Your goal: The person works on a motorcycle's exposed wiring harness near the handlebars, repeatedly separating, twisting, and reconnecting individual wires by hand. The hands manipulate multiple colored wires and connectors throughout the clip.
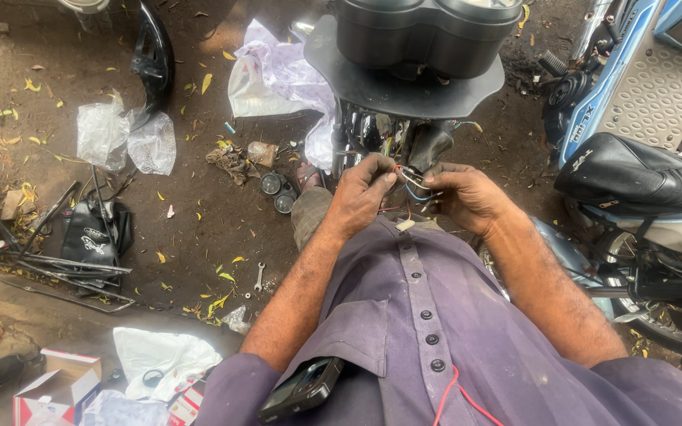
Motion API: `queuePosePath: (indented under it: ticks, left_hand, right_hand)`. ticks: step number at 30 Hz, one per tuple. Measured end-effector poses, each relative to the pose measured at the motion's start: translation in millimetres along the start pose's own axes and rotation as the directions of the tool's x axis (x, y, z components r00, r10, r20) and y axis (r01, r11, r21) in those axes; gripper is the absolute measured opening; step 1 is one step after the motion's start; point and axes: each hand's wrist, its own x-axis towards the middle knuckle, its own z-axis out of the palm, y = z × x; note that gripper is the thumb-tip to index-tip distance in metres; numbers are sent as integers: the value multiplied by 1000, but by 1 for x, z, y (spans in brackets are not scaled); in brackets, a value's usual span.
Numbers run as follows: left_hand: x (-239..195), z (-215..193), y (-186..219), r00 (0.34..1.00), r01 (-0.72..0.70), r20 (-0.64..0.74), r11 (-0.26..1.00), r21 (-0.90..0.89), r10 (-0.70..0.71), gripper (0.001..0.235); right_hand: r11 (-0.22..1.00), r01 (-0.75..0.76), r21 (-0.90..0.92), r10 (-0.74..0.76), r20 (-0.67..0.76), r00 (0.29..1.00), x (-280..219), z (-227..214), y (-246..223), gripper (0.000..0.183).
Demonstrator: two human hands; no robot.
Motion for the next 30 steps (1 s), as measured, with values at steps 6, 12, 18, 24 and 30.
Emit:
queuePosePath:
  ticks: [6, 12, 18, 24, 30]
  left_hand:
    - [2, -7, -1, 996, 23, 87, 997, -72, -17, 9]
    - [6, -12, -2, 996, -56, 72, 998, 5, 56, 9]
    - [8, -13, -4, 998, -17, 69, 999, 33, 15, 8]
    - [7, -11, -4, 996, -45, 72, 999, -6, 45, 9]
    - [7, -9, -3, 996, -68, 58, 993, 91, 63, 9]
  right_hand:
    - [999, -25, 38, 25, -21, 999, 0, 1, -8, 10]
    - [991, -70, 115, 67, 27, 997, -5, 6, -9, 21]
    - [1000, 13, -9, -12, 116, 993, -6, -1, -14, 15]
    - [996, -36, -86, 35, -16, 999, -2, 8, -11, 22]
    - [967, -10, -255, -7, -66, 998, 8, 22, -3, 20]
